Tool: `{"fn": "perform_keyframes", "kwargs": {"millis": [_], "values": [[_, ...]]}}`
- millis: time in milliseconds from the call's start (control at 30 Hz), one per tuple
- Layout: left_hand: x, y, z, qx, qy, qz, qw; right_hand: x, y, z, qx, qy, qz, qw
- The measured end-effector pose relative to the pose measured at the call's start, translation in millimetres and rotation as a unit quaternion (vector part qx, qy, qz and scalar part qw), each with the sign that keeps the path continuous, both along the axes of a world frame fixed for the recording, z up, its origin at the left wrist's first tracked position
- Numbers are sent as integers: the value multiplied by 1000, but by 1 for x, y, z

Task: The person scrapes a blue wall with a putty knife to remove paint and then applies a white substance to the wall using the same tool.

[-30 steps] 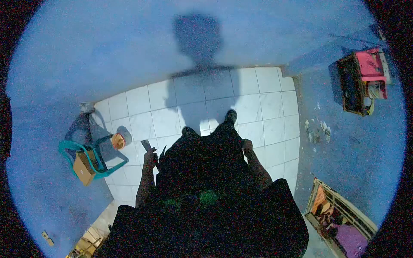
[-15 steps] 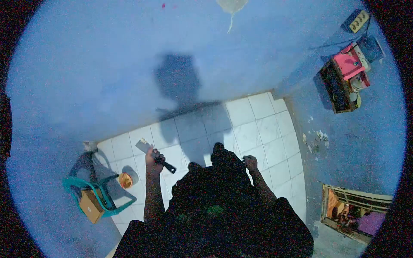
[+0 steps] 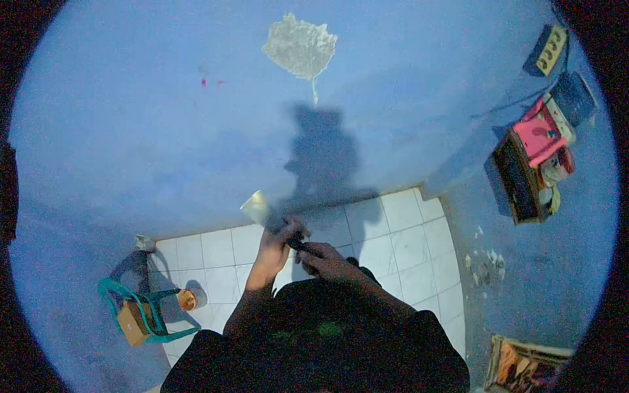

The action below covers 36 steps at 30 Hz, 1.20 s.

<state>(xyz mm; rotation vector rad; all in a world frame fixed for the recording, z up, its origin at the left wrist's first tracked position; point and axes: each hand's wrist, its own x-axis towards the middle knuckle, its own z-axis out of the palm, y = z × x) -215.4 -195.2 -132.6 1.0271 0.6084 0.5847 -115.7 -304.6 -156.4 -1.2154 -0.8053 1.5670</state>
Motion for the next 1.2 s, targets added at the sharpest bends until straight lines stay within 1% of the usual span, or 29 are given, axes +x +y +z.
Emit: {"fn": "perform_keyframes", "kwargs": {"millis": [33, 100, 133, 167, 233, 267, 333, 367, 433, 467, 500, 567, 600, 633, 700, 733, 833, 867, 900, 933, 1000, 1033, 1100, 1133, 1200], "values": [[13, -2, 6, 2, -1, 8, 1000, 14, -5, 3, 2, -1, 8, 1000], [38, -4, 17, -36, -97, 12, 995, 42, -15, 10, -1, -71, -93, 993], [47, 0, 16, -47, -114, 11, 992, 56, -16, 15, 4, -88, -101, 991], [55, 5, 13, -46, -119, 19, 992, 68, -14, 24, 5, -92, -92, 992], [68, 16, 7, -42, -117, 11, 992, 86, -8, 44, 20, -106, -116, 987], [81, 15, 22, -39, -108, 53, 992, 93, -1, 48, 22, -109, -108, 988], [101, 26, 33, -20, -98, 74, 992, 103, 11, 55, 93, -123, -128, 980], [109, 32, 36, -1, -85, 88, 993, 106, 18, 58, 95, -126, -124, 980], [123, 44, 36, 20, -95, 102, 990, 114, 34, 65, 89, -246, -119, 958], [129, 52, 40, 42, -103, 113, 987, 126, 42, 68, 136, -335, -71, 930], [132, 59, 44, 43, -111, 115, 986, 131, 54, 70, 139, -342, -69, 927], [136, 69, 50, 59, -130, 173, 975, 140, 74, 73, 183, -358, -124, 907], [141, 77, 48, 56, -128, 186, 973, 141, 86, 90, 171, -344, -156, 910], [145, 85, 48, 48, -135, 187, 972, 144, 101, 101, 166, -353, -152, 908], [146, 98, 54, 105, -64, 127, 984, 148, 129, 114, 238, -393, -210, 863], [152, 101, 61, 92, -77, 130, 984, 149, 144, 118, 233, -399, -207, 863], [171, 115, 46, 68, -97, 158, 980, 152, 182, 121, 245, -404, -217, 854], [168, 118, 60, 60, -89, 149, 983, 153, 192, 117, 246, -426, -235, 838], [170, 122, 57, 55, -91, 151, 983, 155, 199, 116, 250, -446, -254, 821], [173, 129, 54, 67, -105, 159, 979, 156, 207, 118, 251, -448, -250, 821], [178, 140, 53, 82, -116, 172, 975, 157, 218, 127, 280, -455, -273, 800], [181, 144, 52, 90, -104, 174, 975, 158, 223, 129, 283, -453, -269, 801], [188, 148, 53, 94, -94, 186, 973, 165, 229, 131, 303, -485, -254, 780], [192, 149, 57, 96, -84, 193, 973, 169, 232, 131, 306, -485, -245, 781], [199, 153, 60, 99, -75, 212, 969, 174, 235, 131, 339, -508, -249, 751]]}}
